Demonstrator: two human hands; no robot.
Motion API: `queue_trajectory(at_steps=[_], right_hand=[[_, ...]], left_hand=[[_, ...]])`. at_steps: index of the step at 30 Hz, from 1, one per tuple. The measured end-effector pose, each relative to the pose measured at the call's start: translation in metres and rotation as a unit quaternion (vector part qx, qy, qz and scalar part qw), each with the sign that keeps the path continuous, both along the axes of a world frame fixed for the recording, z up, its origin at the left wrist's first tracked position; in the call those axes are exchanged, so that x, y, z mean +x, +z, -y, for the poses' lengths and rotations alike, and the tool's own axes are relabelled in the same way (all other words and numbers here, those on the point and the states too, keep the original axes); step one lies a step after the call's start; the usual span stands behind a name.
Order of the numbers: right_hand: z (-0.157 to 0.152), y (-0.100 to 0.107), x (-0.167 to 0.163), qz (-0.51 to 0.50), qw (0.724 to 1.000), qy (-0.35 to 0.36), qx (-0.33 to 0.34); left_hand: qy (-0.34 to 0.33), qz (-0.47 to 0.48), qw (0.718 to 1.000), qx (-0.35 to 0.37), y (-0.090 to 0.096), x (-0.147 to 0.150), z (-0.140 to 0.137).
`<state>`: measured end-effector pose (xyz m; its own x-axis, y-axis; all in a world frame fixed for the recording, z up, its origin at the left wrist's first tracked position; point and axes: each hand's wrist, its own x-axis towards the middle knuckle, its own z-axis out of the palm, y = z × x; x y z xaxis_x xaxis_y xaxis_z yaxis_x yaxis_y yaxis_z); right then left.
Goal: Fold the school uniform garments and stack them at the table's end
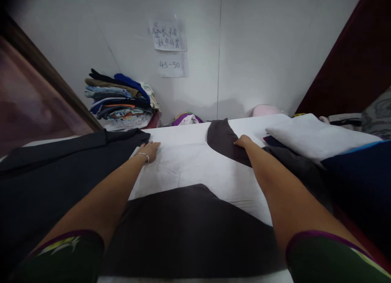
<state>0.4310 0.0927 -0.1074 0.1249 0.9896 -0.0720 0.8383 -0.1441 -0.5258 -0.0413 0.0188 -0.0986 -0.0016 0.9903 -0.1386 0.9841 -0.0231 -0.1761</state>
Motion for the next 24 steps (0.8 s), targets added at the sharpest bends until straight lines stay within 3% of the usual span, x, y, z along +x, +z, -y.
queue_trajectory(at_steps=[8,12,14,16,20,24], right_hand=[[0.017,0.018,-0.008,-0.201,0.979,-0.026,-0.031],[0.040,0.039,0.000,-0.354,0.935,-0.006,-0.001],[0.054,0.051,0.007,-0.445,0.895,0.014,0.011],[0.072,0.063,0.016,-0.487,0.872,0.043,0.017],[0.128,0.075,0.039,-0.487,0.870,0.071,0.028],[0.204,0.054,0.058,-0.472,0.881,0.025,-0.033]], left_hand=[[-0.001,-0.036,0.999,-0.030,0.018,0.000,-0.010],[-0.010,-0.043,0.999,-0.009,0.037,0.000,0.007],[-0.030,-0.039,0.998,0.041,0.050,-0.003,0.026],[-0.055,-0.031,0.993,0.098,0.066,-0.008,0.051],[-0.099,-0.028,0.982,0.162,0.088,-0.017,0.118],[-0.141,-0.022,0.978,0.151,0.074,-0.020,0.192]])
